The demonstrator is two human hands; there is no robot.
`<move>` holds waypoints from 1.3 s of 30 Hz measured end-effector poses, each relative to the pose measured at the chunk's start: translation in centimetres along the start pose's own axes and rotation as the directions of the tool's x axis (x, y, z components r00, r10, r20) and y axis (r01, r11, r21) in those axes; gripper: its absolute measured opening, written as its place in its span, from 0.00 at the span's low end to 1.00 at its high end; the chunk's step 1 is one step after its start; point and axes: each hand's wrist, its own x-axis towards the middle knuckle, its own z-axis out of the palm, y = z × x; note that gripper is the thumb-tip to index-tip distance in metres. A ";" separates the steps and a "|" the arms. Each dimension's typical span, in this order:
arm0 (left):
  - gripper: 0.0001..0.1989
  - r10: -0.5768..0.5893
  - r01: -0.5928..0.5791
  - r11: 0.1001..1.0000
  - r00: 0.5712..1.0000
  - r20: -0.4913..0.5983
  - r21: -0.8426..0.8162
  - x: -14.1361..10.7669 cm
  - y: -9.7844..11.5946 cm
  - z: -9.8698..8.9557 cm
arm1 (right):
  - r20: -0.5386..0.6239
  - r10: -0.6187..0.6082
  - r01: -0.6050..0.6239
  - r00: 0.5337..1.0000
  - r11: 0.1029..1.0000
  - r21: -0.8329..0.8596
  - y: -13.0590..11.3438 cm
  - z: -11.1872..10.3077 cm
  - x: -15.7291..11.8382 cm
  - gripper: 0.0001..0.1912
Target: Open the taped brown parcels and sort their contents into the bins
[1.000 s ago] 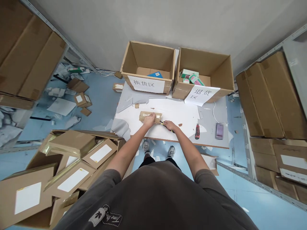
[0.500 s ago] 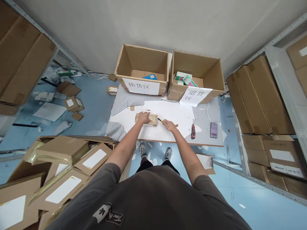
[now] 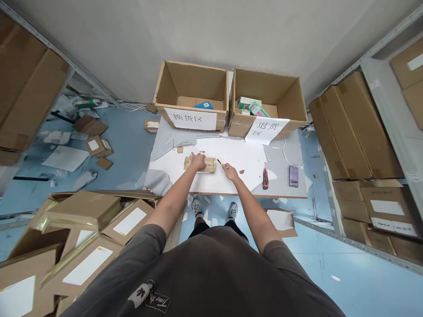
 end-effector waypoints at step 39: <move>0.28 0.305 -0.322 0.947 0.888 -0.343 0.008 -3.6 -3.9 4.8 | 0.135 -0.393 0.409 0.910 0.789 -0.458 1.0 -4.3 4.9 0.17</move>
